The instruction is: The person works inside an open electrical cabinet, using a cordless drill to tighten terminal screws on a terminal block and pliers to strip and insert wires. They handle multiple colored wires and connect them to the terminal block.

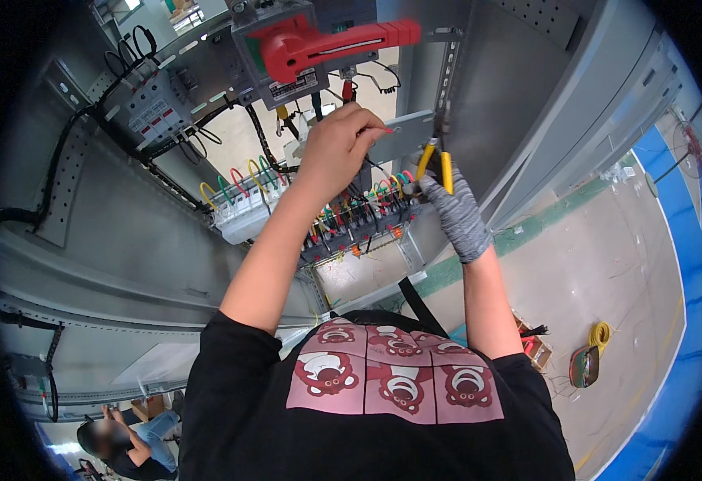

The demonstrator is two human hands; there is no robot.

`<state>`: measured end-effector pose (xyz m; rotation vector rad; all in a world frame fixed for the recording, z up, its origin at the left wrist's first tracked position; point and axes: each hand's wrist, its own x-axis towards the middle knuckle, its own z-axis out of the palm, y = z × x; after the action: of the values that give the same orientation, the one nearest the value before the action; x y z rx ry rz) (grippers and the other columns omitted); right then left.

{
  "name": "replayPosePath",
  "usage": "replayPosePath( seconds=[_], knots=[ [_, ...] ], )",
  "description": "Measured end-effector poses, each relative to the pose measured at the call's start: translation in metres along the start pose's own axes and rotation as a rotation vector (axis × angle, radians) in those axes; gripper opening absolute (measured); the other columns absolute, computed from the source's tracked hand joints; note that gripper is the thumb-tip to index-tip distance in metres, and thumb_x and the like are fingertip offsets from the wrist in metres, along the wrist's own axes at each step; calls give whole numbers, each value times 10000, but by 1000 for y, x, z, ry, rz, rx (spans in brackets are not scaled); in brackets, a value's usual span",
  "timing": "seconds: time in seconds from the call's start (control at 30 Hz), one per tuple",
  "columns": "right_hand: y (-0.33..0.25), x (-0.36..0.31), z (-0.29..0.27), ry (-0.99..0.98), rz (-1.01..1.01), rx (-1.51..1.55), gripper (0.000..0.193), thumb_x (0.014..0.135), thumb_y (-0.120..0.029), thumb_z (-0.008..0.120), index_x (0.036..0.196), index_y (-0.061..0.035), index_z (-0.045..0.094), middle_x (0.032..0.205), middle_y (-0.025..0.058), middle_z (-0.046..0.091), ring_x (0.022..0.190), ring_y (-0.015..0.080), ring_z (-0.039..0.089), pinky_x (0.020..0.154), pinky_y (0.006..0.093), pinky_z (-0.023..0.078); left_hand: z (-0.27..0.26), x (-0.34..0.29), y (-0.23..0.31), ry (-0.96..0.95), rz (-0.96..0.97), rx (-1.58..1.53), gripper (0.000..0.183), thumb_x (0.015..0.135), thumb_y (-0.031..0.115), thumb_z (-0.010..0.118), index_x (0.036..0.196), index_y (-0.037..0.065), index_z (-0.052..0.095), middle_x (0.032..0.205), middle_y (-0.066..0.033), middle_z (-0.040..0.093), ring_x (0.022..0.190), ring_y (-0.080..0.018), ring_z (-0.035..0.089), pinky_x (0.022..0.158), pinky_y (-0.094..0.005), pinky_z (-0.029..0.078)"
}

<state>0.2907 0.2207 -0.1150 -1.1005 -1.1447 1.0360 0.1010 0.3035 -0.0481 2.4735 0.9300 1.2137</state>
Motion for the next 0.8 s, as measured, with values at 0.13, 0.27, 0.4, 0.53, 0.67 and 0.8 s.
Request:
replayPosePath(
  seconds=[0.13, 0.27, 0.4, 0.53, 0.67, 0.8],
  knots=[
    [14, 14, 2, -6, 27, -189, 405, 878, -250, 644, 1158, 22, 536, 893, 114, 612, 808, 162, 562, 745, 298, 480, 18, -2, 2, 111, 13, -5, 89, 849, 94, 625, 900, 24, 644, 839, -107, 597, 773, -275, 606, 675, -335, 471],
    [5, 11, 14, 2, 57, -243, 415, 864, -221, 633, 1166, 39, 520, 927, 136, 613, 809, 181, 569, 756, 315, 484, 29, -9, 0, 200, 135, 103, 78, 831, 101, 649, 865, 33, 629, 808, -98, 570, 768, -289, 588, 667, -377, 462],
    [6, 13, 16, -30, 112, -238, 418, 865, -211, 628, 1180, 42, 519, 941, 149, 623, 830, 191, 585, 767, 318, 487, 39, -14, -4, 240, 208, 135, 77, 821, 95, 656, 849, 35, 616, 799, -87, 544, 775, -283, 578, 664, -391, 457],
    [9, 10, 20, -32, 54, -388, 445, 877, -206, 617, 1232, 40, 512, 1042, 203, 638, 922, 244, 632, 827, 334, 488, 43, -14, -7, 259, 209, 113, 78, 819, 91, 657, 858, 35, 620, 804, -84, 533, 786, -273, 570, 669, -387, 457],
    [7, 12, 24, -28, 63, -447, 462, 875, -208, 621, 1252, 33, 506, 1079, 212, 632, 973, 262, 628, 865, 338, 476, 39, -11, -8, 262, 222, 131, 78, 816, 86, 659, 866, 37, 625, 802, -84, 533, 785, -266, 568, 667, -382, 456],
    [-8, 8, 28, -44, 126, -382, 465, 875, -209, 622, 1254, 33, 504, 1071, 214, 627, 945, 272, 613, 866, 341, 469, 42, -11, -13, 293, 263, 140, 80, 803, 76, 667, 859, 38, 624, 796, -78, 533, 759, -262, 566, 647, -378, 456]
  ],
)
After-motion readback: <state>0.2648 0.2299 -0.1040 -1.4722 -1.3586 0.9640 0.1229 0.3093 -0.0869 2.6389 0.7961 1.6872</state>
